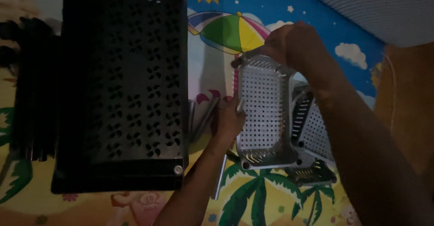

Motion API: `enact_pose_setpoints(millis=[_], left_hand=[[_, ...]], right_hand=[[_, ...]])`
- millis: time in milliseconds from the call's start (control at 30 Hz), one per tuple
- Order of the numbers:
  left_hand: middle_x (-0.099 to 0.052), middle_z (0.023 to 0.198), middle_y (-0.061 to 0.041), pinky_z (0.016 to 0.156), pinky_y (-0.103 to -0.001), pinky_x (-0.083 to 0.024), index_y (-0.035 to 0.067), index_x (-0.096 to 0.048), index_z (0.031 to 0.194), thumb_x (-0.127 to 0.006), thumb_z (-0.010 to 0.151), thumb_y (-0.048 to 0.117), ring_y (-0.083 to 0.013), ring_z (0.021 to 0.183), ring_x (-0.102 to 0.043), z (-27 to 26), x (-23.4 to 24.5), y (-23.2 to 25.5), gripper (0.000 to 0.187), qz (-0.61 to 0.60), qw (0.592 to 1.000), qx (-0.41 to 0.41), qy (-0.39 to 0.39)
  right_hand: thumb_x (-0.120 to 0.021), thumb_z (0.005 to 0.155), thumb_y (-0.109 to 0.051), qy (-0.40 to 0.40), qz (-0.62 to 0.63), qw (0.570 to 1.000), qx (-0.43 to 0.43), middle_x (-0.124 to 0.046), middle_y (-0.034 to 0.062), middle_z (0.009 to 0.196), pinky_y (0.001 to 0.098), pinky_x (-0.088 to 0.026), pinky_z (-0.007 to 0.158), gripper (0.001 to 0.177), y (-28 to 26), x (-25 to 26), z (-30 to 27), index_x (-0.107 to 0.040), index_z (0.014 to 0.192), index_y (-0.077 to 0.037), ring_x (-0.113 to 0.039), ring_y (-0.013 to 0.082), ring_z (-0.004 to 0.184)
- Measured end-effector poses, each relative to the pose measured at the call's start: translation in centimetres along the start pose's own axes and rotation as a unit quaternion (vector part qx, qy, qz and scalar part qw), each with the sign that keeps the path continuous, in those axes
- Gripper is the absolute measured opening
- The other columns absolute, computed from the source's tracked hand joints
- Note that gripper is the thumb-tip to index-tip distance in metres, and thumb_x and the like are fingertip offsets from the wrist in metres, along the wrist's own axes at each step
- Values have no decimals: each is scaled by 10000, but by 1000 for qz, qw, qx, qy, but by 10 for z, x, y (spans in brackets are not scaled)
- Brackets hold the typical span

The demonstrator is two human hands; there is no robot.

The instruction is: The person assembles a small metal stool by inserting metal legs into perforated trays and securing them with plastic caps. The person handles the trays, legs, and caps by hand, stacking the trays and attaching the legs to form a two-tiered stool.

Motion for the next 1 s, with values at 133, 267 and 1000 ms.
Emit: enact_pose_setpoints(millis=[133,267,1000], left_hand=[[-707,1121,-231,812,-456,-562,96,-478,1472,-662,919,141,-358,954,-731,-26,26,41,584,20,998,-26,44],[-686,1158,-218,826,-457,-548,33,-542,1354,-619,993,202,-352,948,-733,-59,43,72,407,-13,995,-57,86],[-666,984,-66,838,-284,-560,59,-485,1419,-726,934,129,-155,945,-682,-134,21,58,546,-215,964,-107,-115]], right_hand=[[-737,927,-414,-15,67,991,-117,-767,162,1023,441,-579,829,376,10,3,-11,-776,1126,-98,-744,322,884],[-715,915,-379,287,-12,958,4,-742,183,1079,396,-551,772,433,-17,50,-43,-717,1231,-84,-703,354,964],[-617,1028,-289,129,510,792,-309,-689,110,813,288,-508,668,374,-78,-75,-313,-704,1289,-36,-595,124,760]])
Point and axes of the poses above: each hand's wrist, its own z-axis towards the middle knuckle, its own x-axis out of the back of the hand, y = z × x, the point moved 8 cm from there along z, towards the middle knuckle
